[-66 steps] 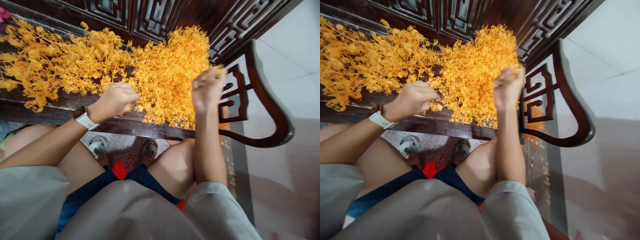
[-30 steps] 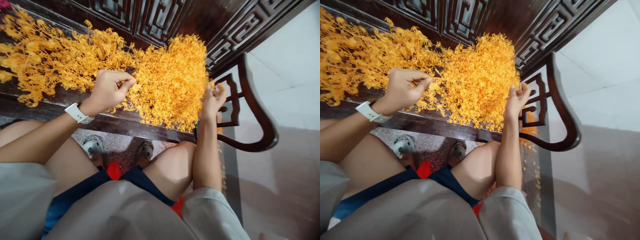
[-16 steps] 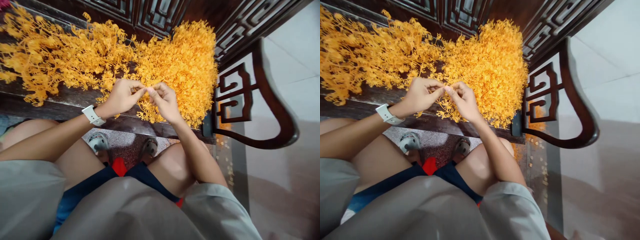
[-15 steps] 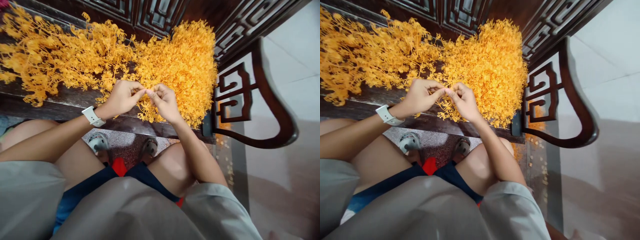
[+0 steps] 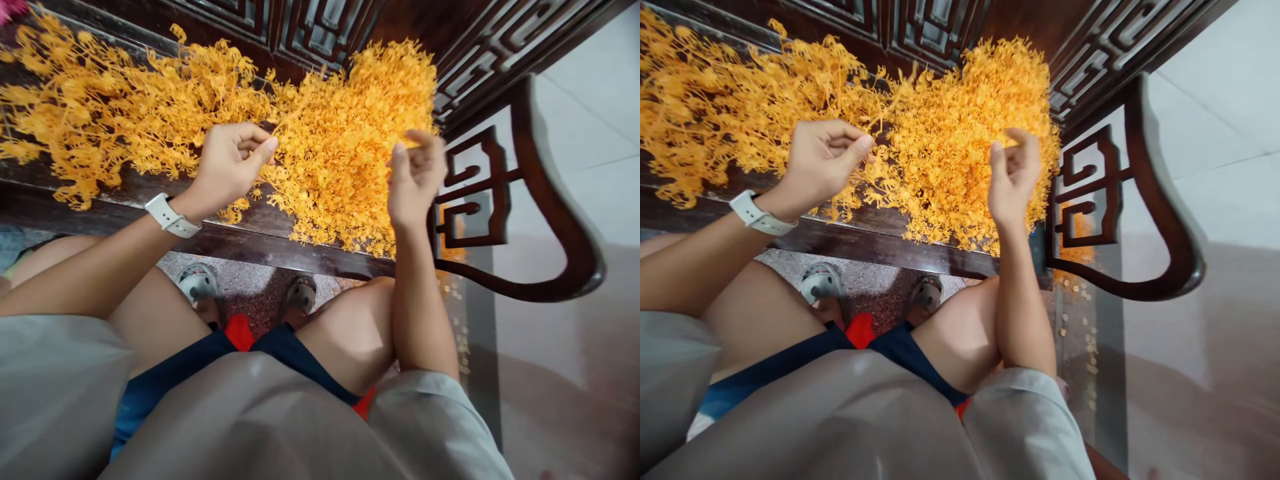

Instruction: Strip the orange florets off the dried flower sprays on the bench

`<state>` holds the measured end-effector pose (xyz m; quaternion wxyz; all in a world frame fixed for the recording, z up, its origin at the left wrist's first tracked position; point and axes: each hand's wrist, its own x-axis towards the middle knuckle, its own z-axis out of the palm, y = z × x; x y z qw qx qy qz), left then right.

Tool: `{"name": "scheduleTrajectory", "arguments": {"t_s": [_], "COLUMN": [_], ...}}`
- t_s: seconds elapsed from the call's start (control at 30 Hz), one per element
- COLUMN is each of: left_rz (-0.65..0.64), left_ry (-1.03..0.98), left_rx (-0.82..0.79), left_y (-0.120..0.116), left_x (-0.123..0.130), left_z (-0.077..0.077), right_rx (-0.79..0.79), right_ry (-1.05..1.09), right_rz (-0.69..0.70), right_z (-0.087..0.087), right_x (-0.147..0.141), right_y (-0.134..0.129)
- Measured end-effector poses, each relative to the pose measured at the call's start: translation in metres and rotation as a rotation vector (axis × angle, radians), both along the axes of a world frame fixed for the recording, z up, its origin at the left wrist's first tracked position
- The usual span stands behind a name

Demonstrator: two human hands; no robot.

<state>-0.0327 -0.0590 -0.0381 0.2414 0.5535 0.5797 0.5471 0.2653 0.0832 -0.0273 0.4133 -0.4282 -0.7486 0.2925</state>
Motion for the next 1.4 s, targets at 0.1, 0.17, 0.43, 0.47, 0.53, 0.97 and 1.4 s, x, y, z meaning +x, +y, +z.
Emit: {"name": "scheduleTrajectory", "arguments": {"t_s": [0.1,0.17,0.43,0.47,0.53,0.97,1.4], "left_rz": [-0.057,-0.095,-0.124,-0.119,-0.108,-0.041,-0.082], "left_ry": [0.065,0.132,0.186,0.185,0.190,0.042,-0.230], "left_rx": [-0.024,-0.035,-0.034,-0.029,-0.024,-0.061,-0.116], "left_y": [-0.002,-0.004,-0.004,-0.004,-0.004,0.000,0.005], "left_x": [0.011,0.015,0.018,0.018,0.019,-0.004,-0.002], "left_z": [-0.009,-0.014,-0.015,-0.014,-0.013,-0.006,-0.013], "right_rx": [-0.083,-0.131,-0.107,-0.114,-0.117,-0.072,0.197], "right_ry": [-0.046,-0.123,-0.108,-0.091,-0.027,0.198,-0.294], "right_rz": [0.334,0.549,0.655,0.606,0.466,0.037,-0.094], "right_z": [0.009,0.009,-0.011,-0.012,-0.014,-0.006,-0.007], "right_x": [-0.040,-0.059,-0.079,-0.080,-0.078,0.026,0.003], "right_y": [-0.042,-0.063,-0.080,-0.075,-0.056,0.032,0.009]}}
